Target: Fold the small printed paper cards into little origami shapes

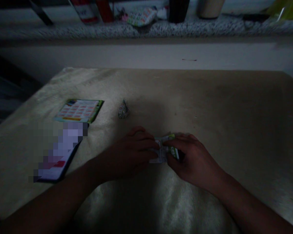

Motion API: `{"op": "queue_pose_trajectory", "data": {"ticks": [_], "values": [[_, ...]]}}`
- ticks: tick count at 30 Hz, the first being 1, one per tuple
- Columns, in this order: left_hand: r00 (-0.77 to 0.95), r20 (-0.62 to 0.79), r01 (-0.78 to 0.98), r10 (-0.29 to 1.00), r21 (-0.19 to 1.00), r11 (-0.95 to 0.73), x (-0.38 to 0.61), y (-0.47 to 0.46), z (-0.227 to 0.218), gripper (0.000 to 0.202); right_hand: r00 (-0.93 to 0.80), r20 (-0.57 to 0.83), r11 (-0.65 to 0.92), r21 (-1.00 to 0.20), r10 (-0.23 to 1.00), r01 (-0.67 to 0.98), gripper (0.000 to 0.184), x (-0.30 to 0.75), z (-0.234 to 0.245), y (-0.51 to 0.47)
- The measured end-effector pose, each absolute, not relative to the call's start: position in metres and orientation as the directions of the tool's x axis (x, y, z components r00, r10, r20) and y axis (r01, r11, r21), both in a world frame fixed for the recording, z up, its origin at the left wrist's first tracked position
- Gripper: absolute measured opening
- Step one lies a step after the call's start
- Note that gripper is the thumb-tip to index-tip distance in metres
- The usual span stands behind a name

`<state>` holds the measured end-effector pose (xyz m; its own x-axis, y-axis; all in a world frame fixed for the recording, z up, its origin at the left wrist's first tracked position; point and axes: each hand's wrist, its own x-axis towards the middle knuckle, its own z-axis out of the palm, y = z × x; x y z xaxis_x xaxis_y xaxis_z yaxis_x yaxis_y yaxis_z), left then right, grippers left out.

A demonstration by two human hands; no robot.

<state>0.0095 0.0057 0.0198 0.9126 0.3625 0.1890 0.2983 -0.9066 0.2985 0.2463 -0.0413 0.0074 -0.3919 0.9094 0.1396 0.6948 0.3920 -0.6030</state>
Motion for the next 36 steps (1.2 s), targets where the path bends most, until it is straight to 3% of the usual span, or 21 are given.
{"op": "queue_pose_trajectory", "data": {"ticks": [7, 20, 26, 36], "values": [[0.910, 0.178, 0.297, 0.375, 0.350, -0.888, 0.009, 0.008, 0.022, 0.022, -0.408, 0.148, 0.421, -0.528, 0.901, 0.737, 0.030, 0.244, 0.007, -0.044], [0.907, 0.197, 0.286, 0.372, 0.360, -0.888, 0.010, 0.006, 0.021, 0.019, -0.430, 0.144, 0.449, -0.410, 0.891, 0.794, 0.050, 0.252, -0.002, -0.044], [0.911, 0.191, 0.284, 0.366, 0.353, -0.891, 0.010, 0.007, 0.021, 0.019, -0.428, 0.134, 0.446, -0.371, 0.894, 0.815, 0.041, 0.254, -0.004, -0.045], [0.906, 0.179, 0.300, 0.384, 0.369, -0.880, 0.011, 0.007, 0.021, 0.016, -0.434, 0.091, 0.435, -0.370, 0.897, 0.821, 0.044, 0.252, -0.003, -0.045]]}}
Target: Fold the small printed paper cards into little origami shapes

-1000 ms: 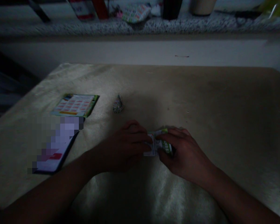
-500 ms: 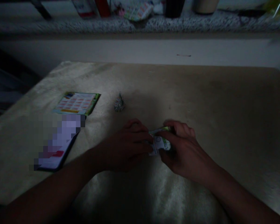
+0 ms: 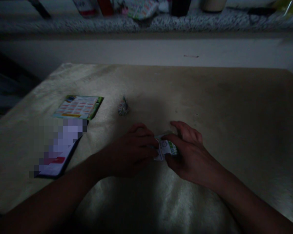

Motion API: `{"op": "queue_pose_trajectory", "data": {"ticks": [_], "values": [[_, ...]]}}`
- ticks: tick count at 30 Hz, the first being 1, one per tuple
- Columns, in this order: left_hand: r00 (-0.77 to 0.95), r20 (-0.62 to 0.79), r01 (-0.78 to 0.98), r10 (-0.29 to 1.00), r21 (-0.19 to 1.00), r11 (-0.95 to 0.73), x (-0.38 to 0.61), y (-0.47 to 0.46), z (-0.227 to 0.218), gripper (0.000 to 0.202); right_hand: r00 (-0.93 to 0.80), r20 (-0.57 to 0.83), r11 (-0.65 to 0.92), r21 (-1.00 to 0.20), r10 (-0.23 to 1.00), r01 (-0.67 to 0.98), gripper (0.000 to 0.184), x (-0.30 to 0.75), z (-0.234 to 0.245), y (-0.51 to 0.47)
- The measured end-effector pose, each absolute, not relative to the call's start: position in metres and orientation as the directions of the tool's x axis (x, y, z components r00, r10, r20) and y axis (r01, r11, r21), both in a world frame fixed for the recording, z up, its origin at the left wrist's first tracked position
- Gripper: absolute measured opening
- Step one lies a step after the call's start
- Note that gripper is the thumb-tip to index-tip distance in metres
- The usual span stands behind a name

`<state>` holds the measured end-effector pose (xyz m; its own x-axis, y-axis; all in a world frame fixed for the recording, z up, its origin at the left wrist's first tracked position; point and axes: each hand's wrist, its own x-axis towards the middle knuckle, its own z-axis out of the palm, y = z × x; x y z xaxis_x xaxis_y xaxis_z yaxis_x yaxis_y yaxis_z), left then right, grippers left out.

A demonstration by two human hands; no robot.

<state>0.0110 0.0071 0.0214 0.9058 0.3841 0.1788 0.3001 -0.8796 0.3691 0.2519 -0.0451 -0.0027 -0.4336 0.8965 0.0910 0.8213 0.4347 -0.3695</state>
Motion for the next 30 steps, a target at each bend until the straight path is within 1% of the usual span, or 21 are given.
{"op": "queue_pose_trajectory", "data": {"ticks": [5, 10, 18, 23, 26, 30], "values": [[0.905, 0.164, 0.307, 0.393, 0.388, -0.869, 0.012, 0.009, 0.022, 0.017, -0.448, 0.089, 0.447, -0.366, 0.890, 0.816, 0.046, 0.253, -0.003, -0.046], [0.911, 0.179, 0.283, 0.371, 0.381, -0.880, 0.010, 0.010, 0.019, 0.016, -0.442, 0.093, 0.441, -0.385, 0.892, 0.811, 0.045, 0.253, -0.002, -0.045], [0.911, 0.155, 0.303, 0.383, 0.381, -0.874, 0.011, 0.009, 0.020, 0.016, -0.437, 0.104, 0.442, -0.375, 0.894, 0.815, 0.044, 0.253, -0.003, -0.046], [0.900, 0.180, 0.288, 0.396, 0.435, -0.853, 0.012, 0.010, 0.018, 0.016, -0.419, 0.090, 0.420, -0.380, 0.904, 0.824, 0.045, 0.252, -0.003, -0.045], [0.887, 0.176, 0.301, 0.426, 0.480, -0.824, 0.013, 0.011, 0.014, 0.018, -0.421, 0.084, 0.421, -0.376, 0.903, 0.826, 0.046, 0.252, -0.003, -0.045], [0.855, 0.161, 0.365, 0.493, 0.489, -0.792, 0.015, 0.010, 0.010, 0.020, -0.426, 0.080, 0.423, -0.376, 0.901, 0.824, 0.045, 0.252, -0.003, -0.044]]}}
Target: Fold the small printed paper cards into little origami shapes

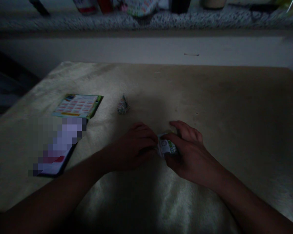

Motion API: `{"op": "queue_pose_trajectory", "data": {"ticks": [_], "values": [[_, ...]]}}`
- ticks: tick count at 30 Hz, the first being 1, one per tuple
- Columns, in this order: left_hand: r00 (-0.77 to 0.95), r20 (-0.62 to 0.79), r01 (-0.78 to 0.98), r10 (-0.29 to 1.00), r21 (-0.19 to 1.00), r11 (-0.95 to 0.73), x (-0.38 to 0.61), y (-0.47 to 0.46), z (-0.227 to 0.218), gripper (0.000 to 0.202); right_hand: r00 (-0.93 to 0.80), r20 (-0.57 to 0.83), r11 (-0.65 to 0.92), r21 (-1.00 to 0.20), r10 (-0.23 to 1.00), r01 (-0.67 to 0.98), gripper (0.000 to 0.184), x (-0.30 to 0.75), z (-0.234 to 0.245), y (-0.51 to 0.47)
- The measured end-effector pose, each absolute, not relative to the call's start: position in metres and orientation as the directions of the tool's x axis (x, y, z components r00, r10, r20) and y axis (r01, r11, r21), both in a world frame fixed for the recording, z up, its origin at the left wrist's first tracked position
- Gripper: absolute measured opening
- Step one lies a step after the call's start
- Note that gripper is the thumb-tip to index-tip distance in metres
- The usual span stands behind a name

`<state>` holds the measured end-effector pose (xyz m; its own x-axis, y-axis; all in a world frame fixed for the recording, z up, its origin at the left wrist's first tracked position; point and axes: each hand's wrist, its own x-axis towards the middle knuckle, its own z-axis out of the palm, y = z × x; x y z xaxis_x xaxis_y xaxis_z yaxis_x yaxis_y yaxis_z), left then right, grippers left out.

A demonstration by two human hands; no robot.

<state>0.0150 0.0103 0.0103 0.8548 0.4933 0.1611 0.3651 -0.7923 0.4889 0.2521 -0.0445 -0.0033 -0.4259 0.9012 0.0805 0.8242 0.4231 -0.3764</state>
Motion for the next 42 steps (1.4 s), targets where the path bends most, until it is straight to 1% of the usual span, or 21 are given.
{"op": "queue_pose_trajectory", "data": {"ticks": [3, 5, 10, 14, 19, 28, 35, 42], "values": [[0.827, 0.145, 0.416, 0.543, 0.493, -0.764, 0.017, 0.008, 0.009, 0.023, -0.417, 0.089, 0.418, -0.379, 0.905, 0.826, 0.041, 0.252, -0.003, -0.045], [0.792, 0.122, 0.474, 0.598, 0.495, -0.728, 0.019, 0.006, 0.009, 0.024, -0.411, 0.091, 0.414, -0.375, 0.907, 0.829, 0.042, 0.251, -0.003, -0.046], [0.646, 0.066, 0.642, 0.760, 0.492, -0.588, 0.029, -0.004, 0.008, 0.021, -0.405, 0.073, 0.402, -0.367, 0.912, 0.839, 0.043, 0.252, -0.002, -0.046], [0.560, 0.021, 0.717, 0.828, 0.488, -0.497, 0.035, -0.009, 0.008, 0.019, -0.407, 0.088, 0.409, -0.371, 0.909, 0.834, 0.044, 0.252, -0.003, -0.046], [0.526, 0.030, 0.742, 0.850, 0.472, -0.476, 0.037, -0.010, 0.006, 0.020, -0.394, 0.101, 0.402, -0.375, 0.913, 0.835, 0.043, 0.252, -0.004, -0.046], [0.507, 0.025, 0.752, 0.861, 0.476, -0.457, 0.036, -0.009, 0.005, 0.020, -0.397, 0.102, 0.404, -0.385, 0.912, 0.830, 0.044, 0.251, -0.005, -0.047], [0.523, 0.000, 0.744, 0.853, 0.488, -0.456, 0.035, -0.009, 0.008, 0.019, -0.410, 0.067, 0.402, -0.390, 0.910, 0.828, 0.044, 0.251, -0.001, -0.047], [0.523, -0.012, 0.743, 0.852, 0.497, -0.448, 0.036, -0.008, 0.010, 0.020, -0.423, 0.083, 0.421, -0.383, 0.902, 0.823, 0.044, 0.251, -0.002, -0.046]]}}
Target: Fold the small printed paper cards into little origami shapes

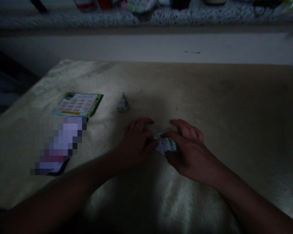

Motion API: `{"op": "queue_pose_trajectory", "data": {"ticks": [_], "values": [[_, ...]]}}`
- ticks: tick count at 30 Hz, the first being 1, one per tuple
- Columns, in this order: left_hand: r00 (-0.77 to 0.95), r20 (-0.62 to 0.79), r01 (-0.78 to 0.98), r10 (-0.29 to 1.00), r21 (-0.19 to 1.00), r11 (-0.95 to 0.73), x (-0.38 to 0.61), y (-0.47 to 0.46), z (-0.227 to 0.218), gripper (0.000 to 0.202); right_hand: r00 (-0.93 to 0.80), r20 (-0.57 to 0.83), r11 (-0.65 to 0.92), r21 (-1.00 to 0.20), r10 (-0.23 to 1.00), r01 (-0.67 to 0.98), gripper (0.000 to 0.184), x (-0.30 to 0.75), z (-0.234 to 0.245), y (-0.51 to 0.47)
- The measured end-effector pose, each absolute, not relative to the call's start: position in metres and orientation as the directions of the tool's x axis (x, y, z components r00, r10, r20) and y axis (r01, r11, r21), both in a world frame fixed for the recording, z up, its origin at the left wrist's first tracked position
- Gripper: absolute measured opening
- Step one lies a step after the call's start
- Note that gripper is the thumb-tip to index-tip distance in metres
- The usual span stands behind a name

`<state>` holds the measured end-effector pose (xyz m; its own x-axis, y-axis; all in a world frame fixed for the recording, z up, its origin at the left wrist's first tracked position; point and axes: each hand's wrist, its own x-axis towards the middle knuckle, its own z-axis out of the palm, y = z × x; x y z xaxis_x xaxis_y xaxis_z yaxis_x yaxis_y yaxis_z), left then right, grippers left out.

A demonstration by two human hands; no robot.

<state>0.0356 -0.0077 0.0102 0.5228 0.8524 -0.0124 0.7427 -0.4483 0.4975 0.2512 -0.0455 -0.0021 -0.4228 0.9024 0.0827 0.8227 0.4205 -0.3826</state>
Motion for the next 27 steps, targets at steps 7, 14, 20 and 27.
{"op": "queue_pose_trajectory", "data": {"ticks": [7, 14, 20, 27], "values": [[0.507, 0.036, 0.740, 0.861, 0.494, -0.456, 0.036, -0.009, 0.005, 0.019, -0.411, 0.108, 0.419, -0.385, 0.905, 0.823, 0.048, 0.251, -0.005, -0.046], [0.483, 0.040, 0.748, 0.875, 0.501, -0.436, 0.037, -0.009, 0.004, 0.021, -0.410, 0.100, 0.416, -0.381, 0.907, 0.826, 0.048, 0.249, -0.001, -0.048], [0.477, 0.032, 0.754, 0.878, 0.500, -0.427, 0.037, -0.009, 0.005, 0.019, -0.423, 0.113, 0.435, -0.355, 0.899, 0.828, 0.044, 0.245, 0.007, -0.052], [0.472, 0.056, 0.745, 0.880, 0.508, -0.432, 0.037, -0.009, 0.002, 0.019, -0.431, 0.140, 0.453, -0.325, 0.891, 0.830, 0.049, 0.246, 0.003, -0.053]]}}
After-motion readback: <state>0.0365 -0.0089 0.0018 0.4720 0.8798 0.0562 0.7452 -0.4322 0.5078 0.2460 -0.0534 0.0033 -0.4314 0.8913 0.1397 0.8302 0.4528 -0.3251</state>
